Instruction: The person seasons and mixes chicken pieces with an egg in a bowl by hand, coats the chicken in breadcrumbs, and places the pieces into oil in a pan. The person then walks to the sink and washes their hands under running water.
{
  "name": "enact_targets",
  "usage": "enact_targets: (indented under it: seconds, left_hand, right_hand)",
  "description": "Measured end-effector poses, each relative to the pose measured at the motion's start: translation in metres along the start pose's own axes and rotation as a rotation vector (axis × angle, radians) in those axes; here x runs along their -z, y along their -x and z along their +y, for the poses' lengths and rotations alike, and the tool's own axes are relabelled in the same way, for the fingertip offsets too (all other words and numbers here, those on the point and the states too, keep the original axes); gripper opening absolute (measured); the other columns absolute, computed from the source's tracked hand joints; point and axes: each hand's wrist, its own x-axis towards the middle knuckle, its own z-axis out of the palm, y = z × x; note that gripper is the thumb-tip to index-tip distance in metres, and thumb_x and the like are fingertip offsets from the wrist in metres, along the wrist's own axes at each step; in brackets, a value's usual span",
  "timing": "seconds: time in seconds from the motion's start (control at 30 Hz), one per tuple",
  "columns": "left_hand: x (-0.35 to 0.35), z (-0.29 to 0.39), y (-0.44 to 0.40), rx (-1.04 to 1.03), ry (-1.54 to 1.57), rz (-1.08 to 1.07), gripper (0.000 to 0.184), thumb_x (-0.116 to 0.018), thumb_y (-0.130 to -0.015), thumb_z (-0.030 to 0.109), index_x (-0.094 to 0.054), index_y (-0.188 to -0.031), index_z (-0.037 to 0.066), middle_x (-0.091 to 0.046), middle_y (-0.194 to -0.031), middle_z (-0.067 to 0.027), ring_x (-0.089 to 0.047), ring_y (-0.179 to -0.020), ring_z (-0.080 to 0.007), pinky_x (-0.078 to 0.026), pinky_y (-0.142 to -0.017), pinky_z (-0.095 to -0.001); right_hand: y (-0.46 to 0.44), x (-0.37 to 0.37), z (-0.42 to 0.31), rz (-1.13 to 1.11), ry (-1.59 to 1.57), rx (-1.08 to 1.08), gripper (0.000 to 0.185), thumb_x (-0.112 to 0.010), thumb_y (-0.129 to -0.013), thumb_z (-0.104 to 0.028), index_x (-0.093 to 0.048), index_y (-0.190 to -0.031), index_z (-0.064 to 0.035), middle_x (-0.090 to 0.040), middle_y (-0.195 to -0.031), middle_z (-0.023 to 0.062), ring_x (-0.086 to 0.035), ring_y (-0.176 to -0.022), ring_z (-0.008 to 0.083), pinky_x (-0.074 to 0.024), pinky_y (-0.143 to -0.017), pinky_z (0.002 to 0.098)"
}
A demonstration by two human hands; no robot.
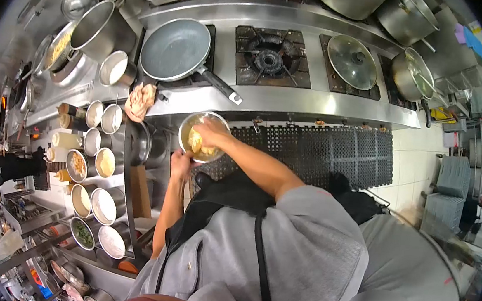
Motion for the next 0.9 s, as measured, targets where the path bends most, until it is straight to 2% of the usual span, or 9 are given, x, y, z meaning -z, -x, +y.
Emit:
enact_targets:
  seconds: [0.1,0.17,0.27,0.37,0.47,0.57,0.63,0.83,0.9]
  left_hand:
    - [-0.027,-0.007,0.003,-0.011,0.057,-0.074,0.023,-0.049,-0.087,0.000,-0.055,-0.109,-0.006,-0.065,-0.096,-0.0145,-0.067,-0.078,-0.0221,-0.061,-0.058,-0.0315]
    - [-0.030,-0.015,0.000,0.095,0.019,-0.083,0.020,-0.049,-0.087,-0.002,-0.054,-0.106,-0.006,-0.065,-0.096,-0.0155,-0.067,-0.078,-0.0231,-0.061,-0.059,-0.0318]
    - [-0.024,-0.017,-0.001,0.122,0.030,-0.098,0.021,-0.048,-0.088,-0.001,-0.052,-0.108,-0.007,-0.064,-0.098,-0.0164,-0.067,-0.080,-0.0245,-0.061,-0.059,-0.0320]
    - [-0.024,-0.014,0.000,0.125,0.040,-0.085,0.021,-0.048,-0.089,0.000,-0.051,-0.108,-0.008,-0.063,-0.100,-0.0173,-0.067,-0.083,-0.0248,-0.062,-0.060,-0.0326]
    - [-0.031,-0.014,0.001,0.004,0.033,-0.165,0.023,-0.048,-0.092,0.005,-0.053,-0.113,-0.003,-0.064,-0.101,-0.0134,-0.067,-0.084,-0.0231,-0.062,-0.062,-0.0337]
    - [-0.028,-0.009,0.008,0.025,-0.015,-0.153,0.025,-0.051,-0.094,0.014,-0.057,-0.115,0.002,-0.065,-0.101,-0.0106,-0.066,-0.082,-0.0214,-0.061,-0.060,-0.0339]
    - [-0.010,-0.017,-0.011,0.054,-0.005,-0.138,0.025,-0.050,-0.094,0.011,-0.057,-0.116,0.001,-0.065,-0.101,-0.0117,-0.067,-0.082,-0.0217,-0.060,-0.060,-0.0329]
    - [0.006,-0.005,-0.011,0.002,0.084,-0.104,0.024,-0.051,-0.089,0.001,-0.054,-0.111,-0.009,-0.064,-0.099,-0.0169,-0.067,-0.081,-0.0232,-0.062,-0.061,-0.0311]
    - [0.005,-0.007,-0.006,-0.012,0.006,-0.163,0.026,-0.048,-0.090,-0.001,-0.051,-0.115,-0.007,-0.062,-0.103,-0.0151,-0.066,-0.087,-0.0216,-0.062,-0.065,-0.0314]
  right_hand:
    - [0.004,-0.036,0.006,0.108,-0.255,-0.127,0.058,-0.072,-0.064,-0.012,-0.059,-0.120,-0.0156,-0.059,-0.112,0.0196,-0.055,-0.108,0.0400,-0.0471,-0.089,0.0420]
    - [0.008,-0.009,0.000,-0.148,-0.392,-0.184,0.051,-0.071,-0.066,-0.009,-0.063,-0.116,-0.0143,-0.057,-0.113,0.0203,-0.053,-0.110,0.0415,-0.0458,-0.091,0.0432]
    - [0.026,-0.022,0.003,0.218,-0.216,0.065,0.034,-0.064,-0.071,-0.003,-0.068,-0.104,-0.0104,-0.060,-0.111,0.0206,-0.057,-0.107,0.0373,-0.0464,-0.088,0.0433]
    - [0.029,0.016,0.002,-0.135,-0.188,-0.192,0.041,-0.070,-0.070,-0.022,-0.067,-0.110,-0.0122,-0.061,-0.113,0.0199,-0.057,-0.106,0.0364,-0.0452,-0.092,0.0419]
    - [0.019,-0.030,0.015,0.065,-0.050,-0.359,0.072,-0.075,-0.065,-0.034,-0.051,-0.132,-0.0188,-0.062,-0.111,0.0192,-0.058,-0.106,0.0358,-0.0430,-0.098,0.0385]
    - [0.005,-0.045,0.009,0.049,-0.477,-0.308,0.038,-0.077,-0.061,-0.018,-0.063,-0.096,-0.0095,-0.065,-0.100,0.0187,-0.063,-0.096,0.0348,-0.0500,-0.083,0.0447]
    - [0.009,-0.043,-0.011,0.202,-0.111,-0.184,0.039,-0.075,-0.063,-0.018,-0.067,-0.102,-0.0136,-0.067,-0.091,0.0162,-0.065,-0.090,0.0349,-0.0514,-0.081,0.0418]
    - [0.001,-0.025,-0.010,0.344,-0.069,-0.186,0.050,-0.068,-0.068,-0.012,-0.064,-0.117,-0.0154,-0.067,-0.097,0.0174,-0.063,-0.093,0.0346,-0.0508,-0.084,0.0383]
    - [-0.013,-0.029,-0.018,-0.027,-0.395,-0.350,0.048,-0.062,-0.069,-0.006,-0.064,-0.117,-0.0143,-0.066,-0.096,0.0178,-0.063,-0.093,0.0345,-0.0509,-0.083,0.0386]
